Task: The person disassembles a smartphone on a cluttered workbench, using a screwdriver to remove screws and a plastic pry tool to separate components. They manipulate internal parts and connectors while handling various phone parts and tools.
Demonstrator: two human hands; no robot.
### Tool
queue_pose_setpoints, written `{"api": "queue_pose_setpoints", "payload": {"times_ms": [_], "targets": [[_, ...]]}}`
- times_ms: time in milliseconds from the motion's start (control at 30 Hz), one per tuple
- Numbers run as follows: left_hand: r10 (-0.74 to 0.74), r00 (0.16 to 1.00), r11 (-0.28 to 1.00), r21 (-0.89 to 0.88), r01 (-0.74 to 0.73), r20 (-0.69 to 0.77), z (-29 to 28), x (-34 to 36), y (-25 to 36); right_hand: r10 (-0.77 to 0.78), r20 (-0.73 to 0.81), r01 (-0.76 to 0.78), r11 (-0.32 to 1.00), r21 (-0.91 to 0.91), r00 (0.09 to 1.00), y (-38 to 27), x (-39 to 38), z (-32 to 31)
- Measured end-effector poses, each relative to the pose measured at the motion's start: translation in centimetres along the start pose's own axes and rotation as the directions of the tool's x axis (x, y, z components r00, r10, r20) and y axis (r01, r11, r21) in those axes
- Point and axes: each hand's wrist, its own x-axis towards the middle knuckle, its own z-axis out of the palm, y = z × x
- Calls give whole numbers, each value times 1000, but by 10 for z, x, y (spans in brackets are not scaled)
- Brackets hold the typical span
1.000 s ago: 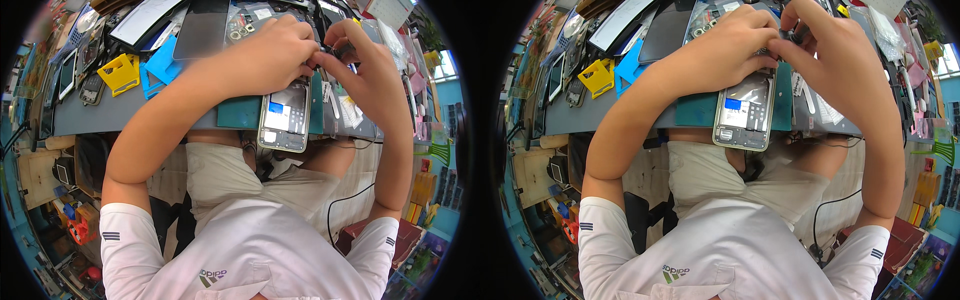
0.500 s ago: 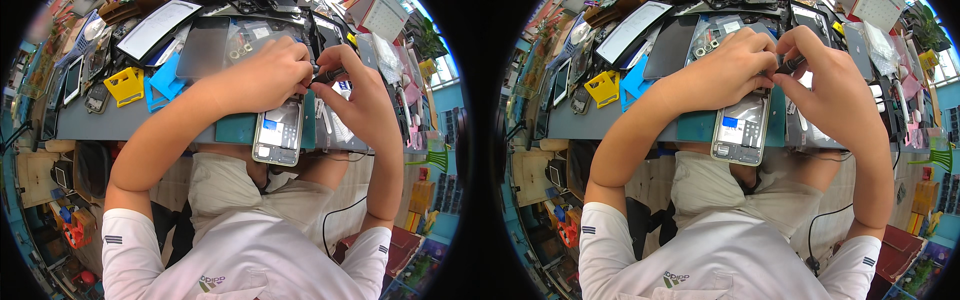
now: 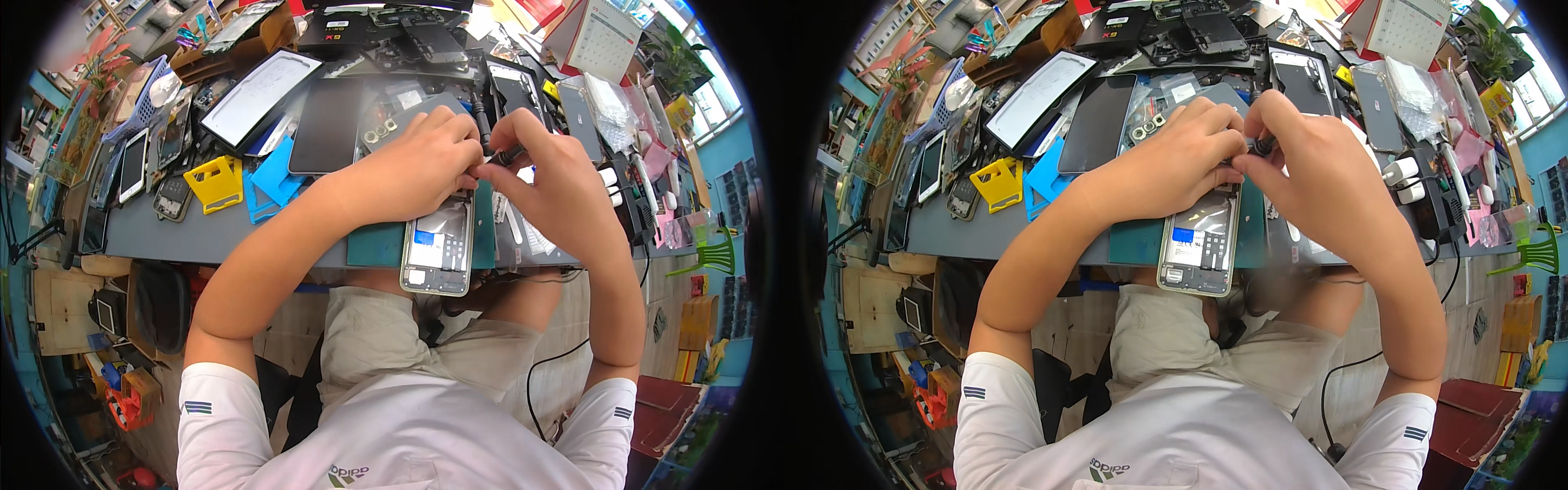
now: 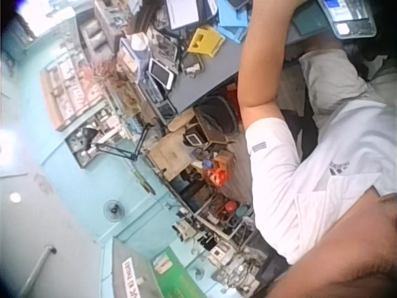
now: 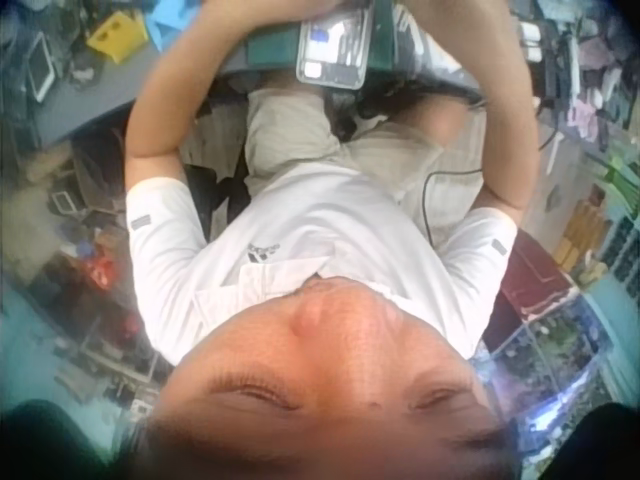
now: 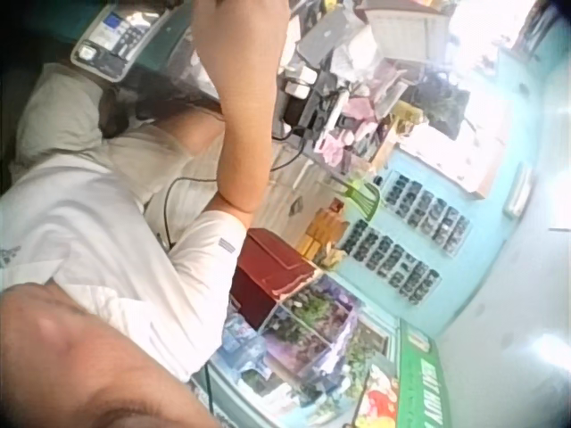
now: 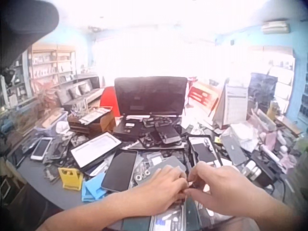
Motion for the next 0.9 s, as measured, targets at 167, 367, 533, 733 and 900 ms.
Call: {"api": "queue_pose_setpoints", "payload": {"times_ms": [167,367,533,733,900], "targets": [[22,999,1000,22,-22,26,-1,1,-1,-76,-259,91,995,44,963,-2,-9,-6],[78,997,986,143,-80,20,0,5,4,372,-464,-35,808,589,804,20,-57,11],[54,992,995,89,-45,-111,-6,8,4,509,-503,-48,735,677,698,46,-94,61],[-89,991,993,67,95,-96,-30,4,-4,500,-522,41,693,719,691,53,-97,69],[-162,986,987,-4,162,-27,-34,-1,-11,515,-518,67,662,747,683,55,-95,69]]}}
